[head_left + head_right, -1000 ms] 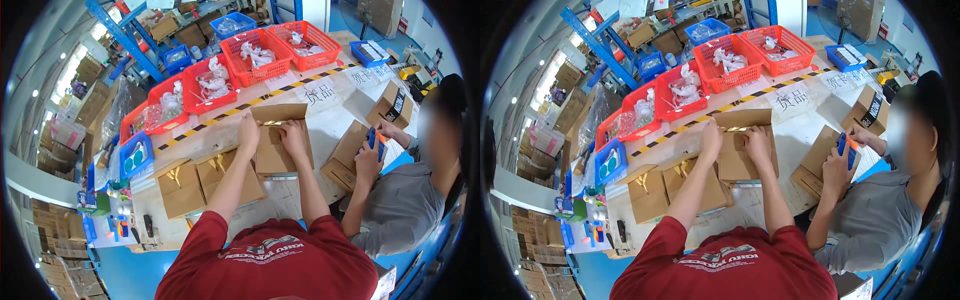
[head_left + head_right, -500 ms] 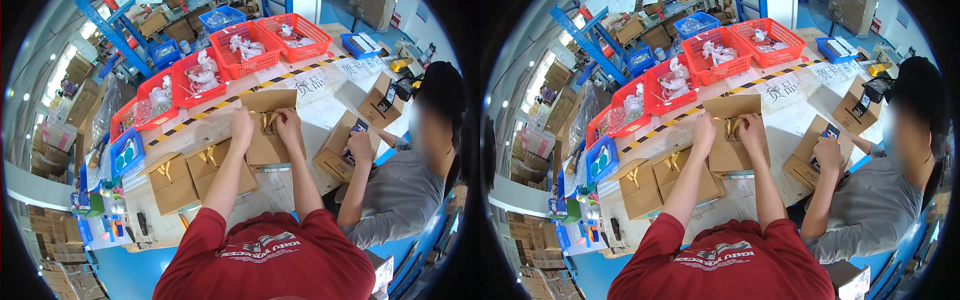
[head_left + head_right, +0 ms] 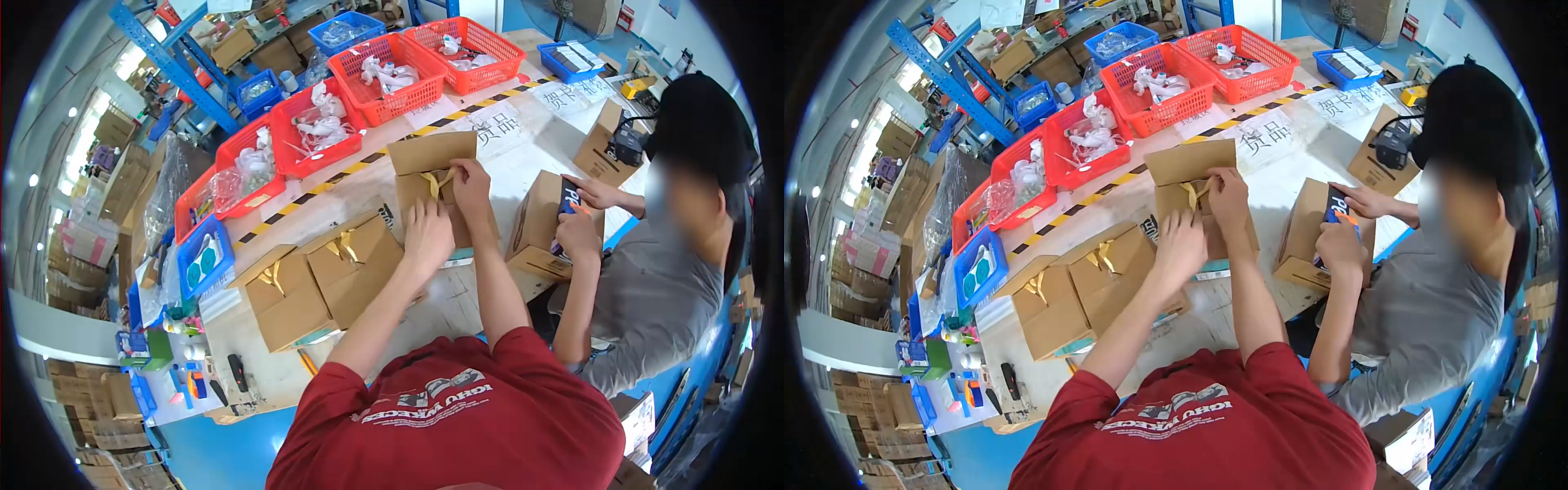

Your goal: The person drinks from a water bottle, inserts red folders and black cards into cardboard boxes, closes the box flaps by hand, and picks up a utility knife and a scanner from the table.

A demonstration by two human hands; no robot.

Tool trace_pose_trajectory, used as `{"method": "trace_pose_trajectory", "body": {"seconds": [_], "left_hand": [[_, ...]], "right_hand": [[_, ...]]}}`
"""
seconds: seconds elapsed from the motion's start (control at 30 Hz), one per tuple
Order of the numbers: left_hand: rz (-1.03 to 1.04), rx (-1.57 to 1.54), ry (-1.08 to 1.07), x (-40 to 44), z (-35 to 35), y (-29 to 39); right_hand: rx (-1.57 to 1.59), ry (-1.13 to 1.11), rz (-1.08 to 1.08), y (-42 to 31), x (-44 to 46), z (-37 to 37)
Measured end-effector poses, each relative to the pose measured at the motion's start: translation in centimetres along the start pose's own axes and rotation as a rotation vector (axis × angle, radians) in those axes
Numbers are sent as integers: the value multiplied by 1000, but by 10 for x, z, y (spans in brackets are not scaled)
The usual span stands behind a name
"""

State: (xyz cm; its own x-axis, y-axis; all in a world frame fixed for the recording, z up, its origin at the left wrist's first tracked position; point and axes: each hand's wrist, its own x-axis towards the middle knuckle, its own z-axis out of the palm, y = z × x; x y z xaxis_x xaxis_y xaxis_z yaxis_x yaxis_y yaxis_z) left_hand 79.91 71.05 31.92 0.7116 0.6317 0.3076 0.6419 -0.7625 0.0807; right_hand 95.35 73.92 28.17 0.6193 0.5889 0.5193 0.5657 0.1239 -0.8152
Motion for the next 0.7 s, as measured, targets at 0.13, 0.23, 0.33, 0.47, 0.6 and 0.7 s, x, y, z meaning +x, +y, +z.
{"method": "trace_pose_trajectory", "body": {"seconds": [0.13, 0.23, 0.33, 0.47, 0.6, 0.7], "left_hand": [[110, -114, 123, -57, -29, 0], [113, -289, 129, -110, -51, -16], [45, -670, 73, -145, -72, -40], [-159, -765, 96, -200, -75, -62], [-266, -776, 95, -234, -70, -73], [-326, -738, 152, -230, -63, -71]], "right_hand": [[-40, 90, -102, -25, -14, -9], [-95, 61, -121, -47, -39, -18], [-129, 29, -123, -46, -59, -33], [-235, -44, -154, -56, -106, -49], [-248, -146, -164, -58, -121, -64], [-198, -240, -224, -58, -94, -61]]}}
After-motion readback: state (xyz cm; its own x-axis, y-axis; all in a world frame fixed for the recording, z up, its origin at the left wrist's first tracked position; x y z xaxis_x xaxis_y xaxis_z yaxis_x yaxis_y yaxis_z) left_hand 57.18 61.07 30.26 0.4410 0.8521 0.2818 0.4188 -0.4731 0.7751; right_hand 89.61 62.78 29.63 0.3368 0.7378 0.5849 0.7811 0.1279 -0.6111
